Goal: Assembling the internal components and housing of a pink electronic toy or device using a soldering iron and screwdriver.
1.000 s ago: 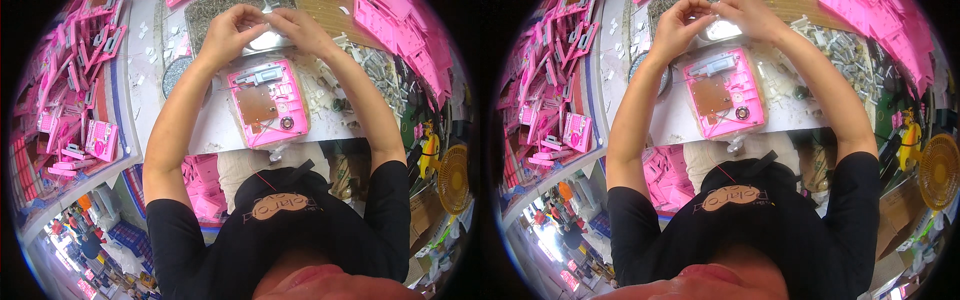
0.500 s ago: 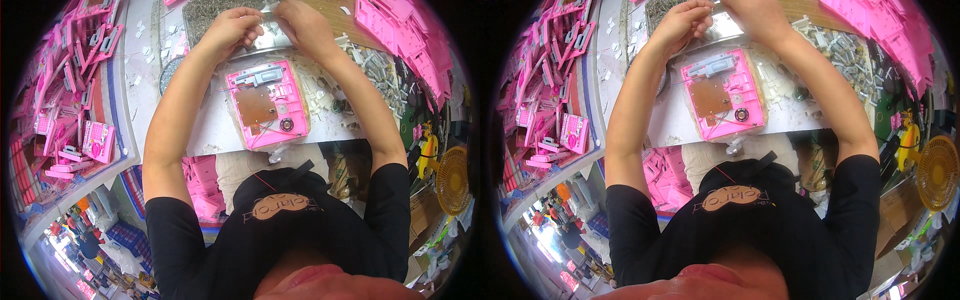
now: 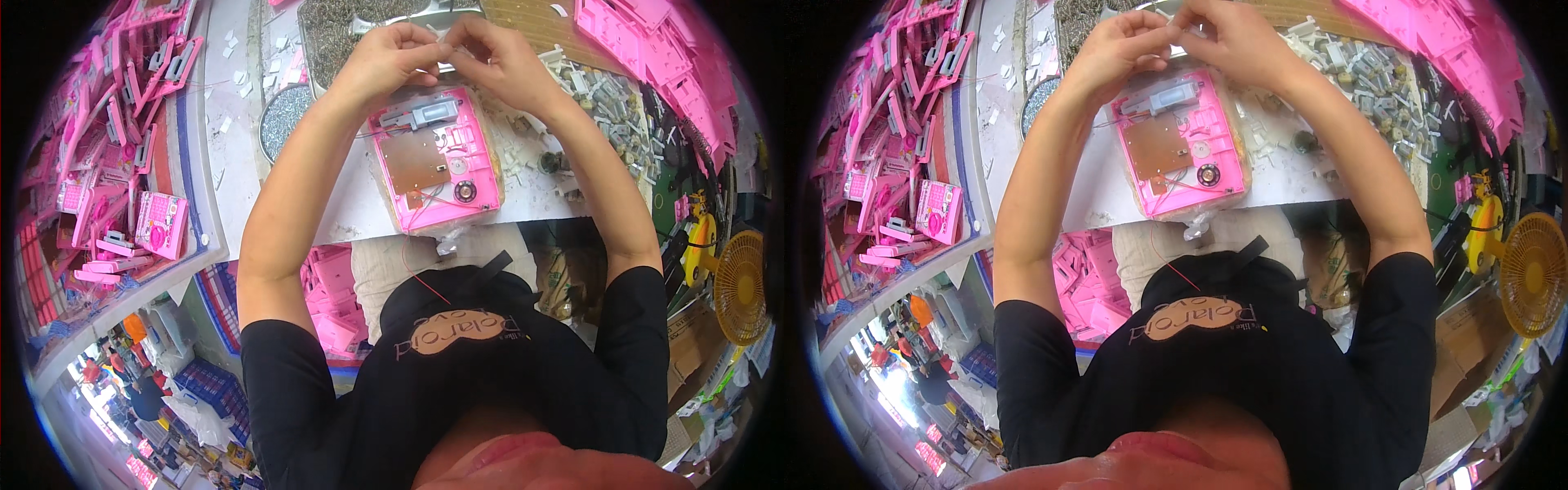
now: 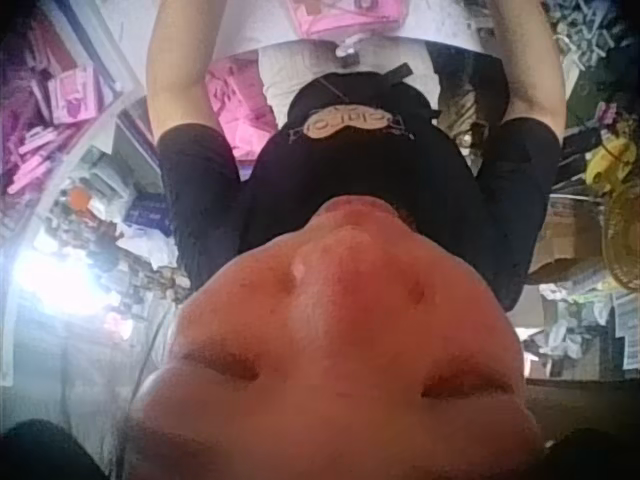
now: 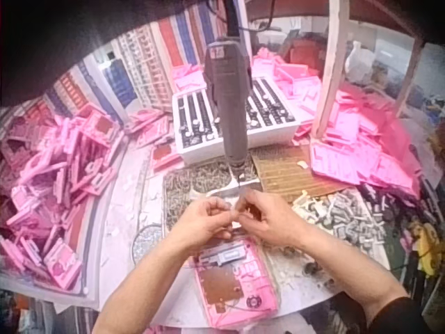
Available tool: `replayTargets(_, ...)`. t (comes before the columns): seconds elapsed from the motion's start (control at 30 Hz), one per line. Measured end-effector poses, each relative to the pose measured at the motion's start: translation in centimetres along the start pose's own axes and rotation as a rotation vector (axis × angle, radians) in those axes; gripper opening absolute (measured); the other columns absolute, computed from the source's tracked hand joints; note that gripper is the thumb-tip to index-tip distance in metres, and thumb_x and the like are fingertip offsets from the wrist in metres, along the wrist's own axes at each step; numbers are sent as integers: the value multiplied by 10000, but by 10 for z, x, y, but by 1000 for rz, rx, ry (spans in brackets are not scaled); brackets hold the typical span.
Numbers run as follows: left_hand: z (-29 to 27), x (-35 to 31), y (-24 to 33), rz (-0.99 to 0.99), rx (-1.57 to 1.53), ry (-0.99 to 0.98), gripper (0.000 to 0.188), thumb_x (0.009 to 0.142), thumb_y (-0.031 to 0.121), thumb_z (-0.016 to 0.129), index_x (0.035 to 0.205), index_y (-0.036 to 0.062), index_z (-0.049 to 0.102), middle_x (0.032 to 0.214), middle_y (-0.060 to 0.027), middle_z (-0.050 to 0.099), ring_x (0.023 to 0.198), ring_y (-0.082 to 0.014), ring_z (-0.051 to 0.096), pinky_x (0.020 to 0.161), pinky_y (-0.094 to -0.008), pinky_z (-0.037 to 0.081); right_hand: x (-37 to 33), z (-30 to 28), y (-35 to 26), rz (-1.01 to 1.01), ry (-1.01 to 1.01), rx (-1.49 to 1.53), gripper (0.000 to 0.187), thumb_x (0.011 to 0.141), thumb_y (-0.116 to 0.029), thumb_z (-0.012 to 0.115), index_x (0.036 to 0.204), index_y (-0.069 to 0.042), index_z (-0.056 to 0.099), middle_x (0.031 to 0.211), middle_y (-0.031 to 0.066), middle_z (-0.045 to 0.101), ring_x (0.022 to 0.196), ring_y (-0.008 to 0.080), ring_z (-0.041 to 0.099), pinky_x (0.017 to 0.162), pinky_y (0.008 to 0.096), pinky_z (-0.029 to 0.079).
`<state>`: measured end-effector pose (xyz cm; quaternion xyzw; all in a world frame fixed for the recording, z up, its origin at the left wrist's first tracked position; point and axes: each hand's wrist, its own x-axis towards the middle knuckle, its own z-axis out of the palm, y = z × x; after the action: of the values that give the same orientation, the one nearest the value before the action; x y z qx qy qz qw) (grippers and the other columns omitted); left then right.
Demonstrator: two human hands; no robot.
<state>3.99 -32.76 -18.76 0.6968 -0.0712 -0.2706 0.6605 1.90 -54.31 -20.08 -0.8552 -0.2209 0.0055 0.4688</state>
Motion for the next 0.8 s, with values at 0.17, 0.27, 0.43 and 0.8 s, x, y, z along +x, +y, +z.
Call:
replayTargets(0.17,10,-81,6,43,-28,-42,258,1000,192,645,1160,-10,655,897,-17,642,763,-73,574,625,-210,442,-68,-14,-48,-171,184,16,225,857,-94,765,1056,-8,708,925,95,726,742,177,662,705,286,529)
replayTargets(0.27,38,-139,-8,-44,-175,-101,287,1034,195,588,1231,-6,645,876,-12,624,747,-73,549,613,-210,425,-120,-1,-71,-189,97,120,258,834,-68,777,1083,-27,720,954,106,738,800,234,705,703,311,543)
replayTargets(0.43,63,-161,-38,-140,-386,-139,278,1059,196,549,1229,0,648,844,-4,581,728,-81,522,602,-206,405,-144,16,-75,-187,23,137,322,790,-15,796,1102,-47,722,942,104,732,796,267,707,705,343,557)
replayTargets(0.8,67,-149,-16,-105,110,-185,286,1027,246,599,1097,-9,709,820,-59,667,744,-114,615,659,-275,494,-157,-6,-63,-224,-280,356,405,773,14,761,1171,-1,686,970,154,720,787,292,712,692,363,556)
